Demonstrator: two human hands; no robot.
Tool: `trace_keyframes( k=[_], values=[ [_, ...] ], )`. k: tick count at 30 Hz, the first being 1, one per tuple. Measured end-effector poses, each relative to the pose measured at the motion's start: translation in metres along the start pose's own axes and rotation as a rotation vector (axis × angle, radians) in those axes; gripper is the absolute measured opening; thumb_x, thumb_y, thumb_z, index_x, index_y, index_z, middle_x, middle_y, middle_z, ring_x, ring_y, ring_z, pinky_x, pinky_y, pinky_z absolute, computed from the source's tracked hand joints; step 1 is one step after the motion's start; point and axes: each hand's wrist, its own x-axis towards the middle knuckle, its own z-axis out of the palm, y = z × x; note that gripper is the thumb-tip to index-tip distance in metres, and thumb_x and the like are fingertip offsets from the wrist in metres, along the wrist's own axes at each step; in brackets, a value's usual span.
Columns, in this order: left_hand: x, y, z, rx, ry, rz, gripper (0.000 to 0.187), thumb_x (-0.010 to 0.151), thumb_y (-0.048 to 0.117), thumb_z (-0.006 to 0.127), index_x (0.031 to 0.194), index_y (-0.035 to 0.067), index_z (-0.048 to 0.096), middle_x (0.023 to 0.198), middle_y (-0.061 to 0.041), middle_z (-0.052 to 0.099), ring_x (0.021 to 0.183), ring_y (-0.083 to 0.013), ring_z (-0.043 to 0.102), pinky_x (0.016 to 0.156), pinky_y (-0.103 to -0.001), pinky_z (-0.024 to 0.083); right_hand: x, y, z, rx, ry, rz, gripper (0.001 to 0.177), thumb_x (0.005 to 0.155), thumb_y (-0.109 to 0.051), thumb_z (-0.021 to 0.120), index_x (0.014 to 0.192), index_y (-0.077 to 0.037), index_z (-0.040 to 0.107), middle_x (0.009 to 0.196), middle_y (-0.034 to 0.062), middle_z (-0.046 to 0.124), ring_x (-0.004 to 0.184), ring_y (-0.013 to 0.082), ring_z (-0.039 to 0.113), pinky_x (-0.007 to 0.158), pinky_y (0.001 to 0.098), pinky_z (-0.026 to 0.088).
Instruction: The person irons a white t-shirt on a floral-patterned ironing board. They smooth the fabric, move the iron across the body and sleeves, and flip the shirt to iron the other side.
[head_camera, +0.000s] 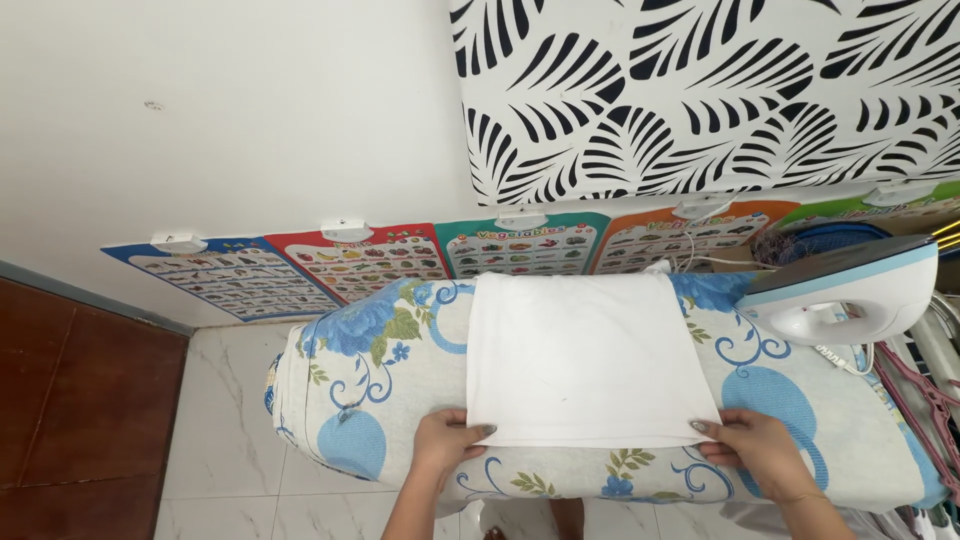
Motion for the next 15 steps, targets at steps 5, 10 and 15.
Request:
trace_keyframes(
  k=[5,10,15],
  values=[
    [0.000,0.000,-0.007,-0.006,0.004,-0.006,0.038,0.075,-0.006,0.083,0.110,-0.009,0.067,0.096,-0.018,0.077,0.082,-0.0210,0.077,0.070,-0.024,0.067,0.001,-0.001,-0.020,0.020,-0.112,-0.076,0.043,0.086,0.003,0.070,0.126,0.013,0.058,0.100,0.0274,0.077,0.083,0.0277,0.077,0.073,0.0325,0.064],
    [-0.029,0.009,0.016,0.292,0.225,0.166,0.048,0.070,-0.001,0.086,0.113,-0.001,0.065,0.098,-0.011,0.073,0.089,-0.0228,0.075,0.080,-0.033,0.062,-0.027,-0.017,-0.005,-0.275,0.048,-0.279,0.046,0.079,-0.003,0.079,0.121,0.001,0.063,0.106,0.0257,0.072,0.091,0.0305,0.070,0.078,0.0382,0.060],
    [-0.052,0.008,0.039,0.789,0.410,0.917,0.049,0.062,0.013,0.092,0.106,0.006,0.074,0.111,-0.013,0.064,0.112,-0.0343,0.053,0.098,-0.051,0.035,-0.071,-0.026,0.042,-0.671,0.445,-1.084,0.040,0.061,-0.020,0.088,0.097,-0.009,0.074,0.110,0.0166,0.062,0.110,0.0318,0.056,0.097,0.0438,0.047]
  ],
)
